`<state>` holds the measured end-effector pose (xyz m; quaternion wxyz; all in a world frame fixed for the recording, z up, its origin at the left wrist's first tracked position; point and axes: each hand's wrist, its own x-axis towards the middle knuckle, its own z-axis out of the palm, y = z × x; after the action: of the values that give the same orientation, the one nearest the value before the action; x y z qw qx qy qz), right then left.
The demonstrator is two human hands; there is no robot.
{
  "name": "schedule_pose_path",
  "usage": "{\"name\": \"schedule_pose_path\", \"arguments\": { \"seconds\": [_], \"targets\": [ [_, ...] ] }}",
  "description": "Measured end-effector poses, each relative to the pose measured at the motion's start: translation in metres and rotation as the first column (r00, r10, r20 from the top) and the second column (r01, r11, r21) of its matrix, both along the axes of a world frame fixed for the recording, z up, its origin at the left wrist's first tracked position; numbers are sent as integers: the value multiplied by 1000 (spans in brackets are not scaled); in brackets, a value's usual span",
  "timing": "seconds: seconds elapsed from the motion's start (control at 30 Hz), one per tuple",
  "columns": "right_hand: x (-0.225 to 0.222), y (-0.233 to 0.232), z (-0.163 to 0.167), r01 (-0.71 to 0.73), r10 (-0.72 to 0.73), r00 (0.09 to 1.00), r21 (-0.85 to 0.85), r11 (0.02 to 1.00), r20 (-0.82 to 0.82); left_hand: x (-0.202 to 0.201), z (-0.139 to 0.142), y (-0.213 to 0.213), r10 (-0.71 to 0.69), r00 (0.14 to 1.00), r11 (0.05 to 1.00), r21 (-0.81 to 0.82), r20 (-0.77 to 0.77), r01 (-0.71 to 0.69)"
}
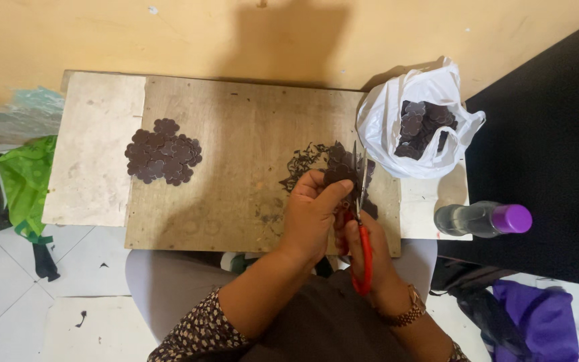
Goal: The person uses red-handled scissors to cut dark brown material into flower-like shapes on a wooden board. They trim the edges of each piece and place the finished shapes into a white plastic bag.
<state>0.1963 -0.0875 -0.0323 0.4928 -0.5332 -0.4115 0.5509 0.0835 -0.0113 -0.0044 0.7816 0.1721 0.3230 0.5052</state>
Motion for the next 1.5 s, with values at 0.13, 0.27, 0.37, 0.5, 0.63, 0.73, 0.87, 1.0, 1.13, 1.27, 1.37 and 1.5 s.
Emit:
{"name": "schedule_pose_path", "arguments": {
  "seconds": [0.13,0.27,0.37,0.5,0.63,0.73,0.87,1.0,1.13,1.27,1.37,1.5],
  "targets": [
    [4,1,-5,-35,34,998,-18,999,-50,0,-6,4,20,1000,999,31,-22,-19],
    [9,3,-8,-60,60,998,-39,997,-8,-3,-10,8,13,1000,995,94,-27,-11],
    [12,3,-8,-80,80,997,-40,996,7,-7,-12,10,13,999,989,145,-42,-7],
    [12,3,-6,-80,78,996,-45,996,-42,-10,-14,10,7,998,988,156,-56,2],
    [14,4,-6,-91,88,995,-67,994,-41,-12,-16,13,-1,999,984,175,-53,11],
    [14,5,-7,-103,100,994,-56,993,-47,-13,-16,14,4,997,985,173,-72,9],
    [14,3,-4,-117,118,992,-29,993,36,-15,-15,14,-11,996,987,158,-92,25],
    [12,4,-1,-100,98,995,-69,993,-23,-15,-14,15,6,995,986,169,-103,11],
    [9,5,2,-93,94,996,-76,993,0,-15,-15,15,5,995,988,156,-101,10],
    [9,5,3,-99,99,995,-63,993,3,-15,-17,15,6,995,984,177,-98,12],
    [10,6,0,-109,112,992,-50,993,63,-16,-19,17,13,996,985,174,-93,3],
    [11,5,-6,-116,117,993,-55,992,21,-18,-18,19,12,998,984,177,-64,-1]
  ]
}}
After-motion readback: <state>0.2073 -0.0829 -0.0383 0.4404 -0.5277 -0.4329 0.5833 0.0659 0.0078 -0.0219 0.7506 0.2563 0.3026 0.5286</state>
